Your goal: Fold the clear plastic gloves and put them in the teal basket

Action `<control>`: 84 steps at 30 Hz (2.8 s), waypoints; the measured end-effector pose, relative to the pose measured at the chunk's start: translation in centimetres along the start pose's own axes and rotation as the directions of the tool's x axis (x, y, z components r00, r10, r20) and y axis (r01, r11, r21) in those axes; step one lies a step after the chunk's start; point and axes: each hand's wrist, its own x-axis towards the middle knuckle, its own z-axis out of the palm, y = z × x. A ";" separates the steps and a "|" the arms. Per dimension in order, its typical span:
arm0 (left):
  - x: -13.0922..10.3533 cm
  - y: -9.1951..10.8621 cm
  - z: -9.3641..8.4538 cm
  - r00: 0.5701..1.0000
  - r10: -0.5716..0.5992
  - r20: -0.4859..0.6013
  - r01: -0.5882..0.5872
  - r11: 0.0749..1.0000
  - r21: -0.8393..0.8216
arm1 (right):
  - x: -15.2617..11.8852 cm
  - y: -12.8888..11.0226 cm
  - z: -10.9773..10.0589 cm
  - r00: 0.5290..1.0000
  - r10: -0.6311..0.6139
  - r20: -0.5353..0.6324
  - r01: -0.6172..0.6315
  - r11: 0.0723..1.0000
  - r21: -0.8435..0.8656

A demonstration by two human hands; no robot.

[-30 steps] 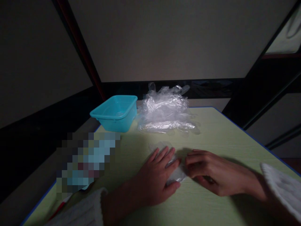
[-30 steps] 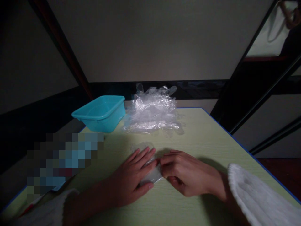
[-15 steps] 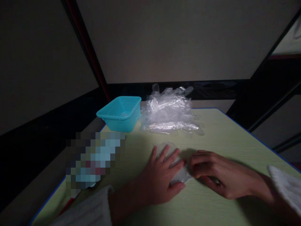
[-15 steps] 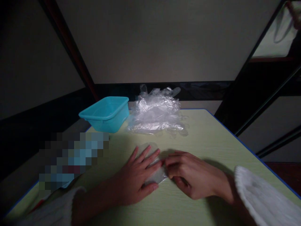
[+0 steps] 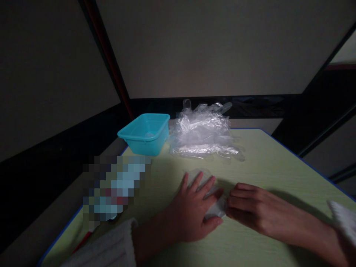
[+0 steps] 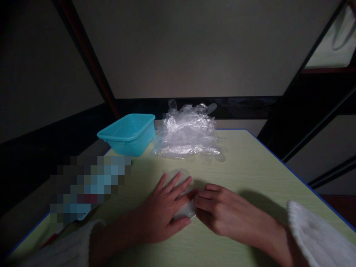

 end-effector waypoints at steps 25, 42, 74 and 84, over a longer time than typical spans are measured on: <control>-0.1 -0.2 0.2 1.000 0.003 -0.002 -0.003 1.000 0.003 | -0.5 0.7 0.3 0.996 0.072 0.060 -0.081 0.984 0.159; 0.4 0.7 0.1 0.994 0.027 -0.107 -0.033 0.998 -0.050 | -1.3 2.9 3.0 0.929 0.370 -0.001 -0.332 0.835 0.439; 0.3 0.1 -0.1 0.981 0.192 -0.009 -0.192 0.981 -0.028 | -2.3 3.3 3.5 0.895 0.422 0.144 -0.444 0.822 0.356; 1.9 -3.7 -0.8 1.000 0.018 0.009 -0.019 0.999 0.049 | -2.3 3.4 3.5 0.899 0.406 0.166 -0.439 0.828 0.349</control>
